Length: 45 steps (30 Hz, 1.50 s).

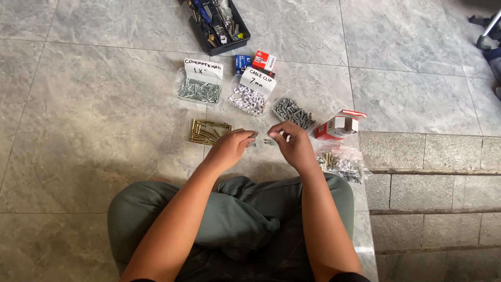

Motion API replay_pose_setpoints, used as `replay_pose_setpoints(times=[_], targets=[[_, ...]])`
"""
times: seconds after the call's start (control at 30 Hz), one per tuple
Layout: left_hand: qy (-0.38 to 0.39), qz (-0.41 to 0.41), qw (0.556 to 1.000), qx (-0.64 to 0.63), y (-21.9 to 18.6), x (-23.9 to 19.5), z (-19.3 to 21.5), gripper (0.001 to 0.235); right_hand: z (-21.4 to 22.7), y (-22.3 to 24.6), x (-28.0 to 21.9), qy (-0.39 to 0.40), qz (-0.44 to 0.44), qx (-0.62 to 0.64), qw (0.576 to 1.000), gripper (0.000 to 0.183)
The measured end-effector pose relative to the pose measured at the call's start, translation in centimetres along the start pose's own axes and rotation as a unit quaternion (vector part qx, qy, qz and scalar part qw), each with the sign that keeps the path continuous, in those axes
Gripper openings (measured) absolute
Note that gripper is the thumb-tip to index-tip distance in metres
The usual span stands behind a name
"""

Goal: The person sits on a tiled floor and repeatedly picks up nails and cable clips from labeled plastic bags. They insert the nails into the clips and place the assembled units on the floor in front of them.

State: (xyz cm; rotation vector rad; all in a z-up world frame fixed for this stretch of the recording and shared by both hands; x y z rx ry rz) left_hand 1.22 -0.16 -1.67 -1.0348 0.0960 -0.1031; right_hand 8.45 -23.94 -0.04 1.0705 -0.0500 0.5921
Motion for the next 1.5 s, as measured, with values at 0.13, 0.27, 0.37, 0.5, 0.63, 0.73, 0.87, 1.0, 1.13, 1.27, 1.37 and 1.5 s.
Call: replay_pose_setpoints(times=[0.13, 0.27, 0.37, 0.5, 0.63, 0.73, 0.87, 1.0, 1.13, 1.27, 1.37, 1.5], targets=[[-0.024, -0.017, 0.999, -0.023, -0.7, 0.0, 0.5, 0.035, -0.6, -2.6, -0.4, 0.005, -0.023, 0.013, 1.000, 0.003], [-0.036, 0.010, 0.999, -0.028, 0.6, 0.6, 0.3, 0.032, -1.5, -4.7, 0.0, 0.026, -0.044, 0.005, 0.999, 0.005], [-0.065, 0.022, 0.997, -0.019, 2.5, 1.8, -0.2, 0.025, -2.0, -4.2, 0.8, 0.020, -0.032, 0.013, 0.999, 0.006], [-0.120, -0.010, 0.993, -0.006, 3.3, 2.7, 0.2, 0.019, -2.7, -4.8, 1.7, -0.017, -0.006, 0.029, 0.999, 0.006], [-0.123, -0.020, 0.992, -0.012, 3.5, 3.0, 0.2, 0.020, -3.1, -5.5, 1.8, -0.027, 0.012, 0.018, 0.999, 0.004], [-0.119, -0.026, 0.992, -0.022, 3.2, 2.9, 0.1, 0.020, -3.4, -4.9, 1.8, -0.035, 0.028, 0.019, 0.999, 0.005], [-0.110, -0.026, 0.993, -0.036, 2.8, 2.7, 0.1, 0.021, -3.3, -4.3, 1.8, -0.036, 0.045, 0.021, 0.998, 0.005], [-0.111, -0.028, 0.993, -0.038, 2.6, 2.6, 0.1, 0.021, -3.5, -4.0, 1.7, -0.040, 0.060, 0.027, 0.997, 0.006], [-0.109, -0.024, 0.993, -0.043, 2.1, 2.4, 0.1, 0.021, -3.7, -3.6, 1.7, -0.043, 0.073, 0.017, 0.996, 0.007], [-0.114, -0.019, 0.992, -0.052, 2.2, 2.4, 0.0, 0.021, -3.8, -3.3, 1.7, -0.049, 0.088, 0.019, 0.995, 0.008], [-0.119, -0.019, 0.991, -0.056, 2.2, 2.5, -0.2, 0.020, -3.9, -3.3, 1.7, -0.052, 0.091, 0.017, 0.994, 0.008], [-0.123, -0.018, 0.990, -0.071, 1.6, 2.3, 0.2, 0.020, -3.9, -3.3, 1.7, -0.059, 0.090, 0.013, 0.994, 0.008]])
Point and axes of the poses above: each hand's wrist, its own x-axis towards the middle knuckle, its own z-axis out of the back of the hand, y = z × x, the point moved 1 cm from there along x, towards the middle knuckle, and after that the axes turned 6 degrees about z, right-handed, at the moved point
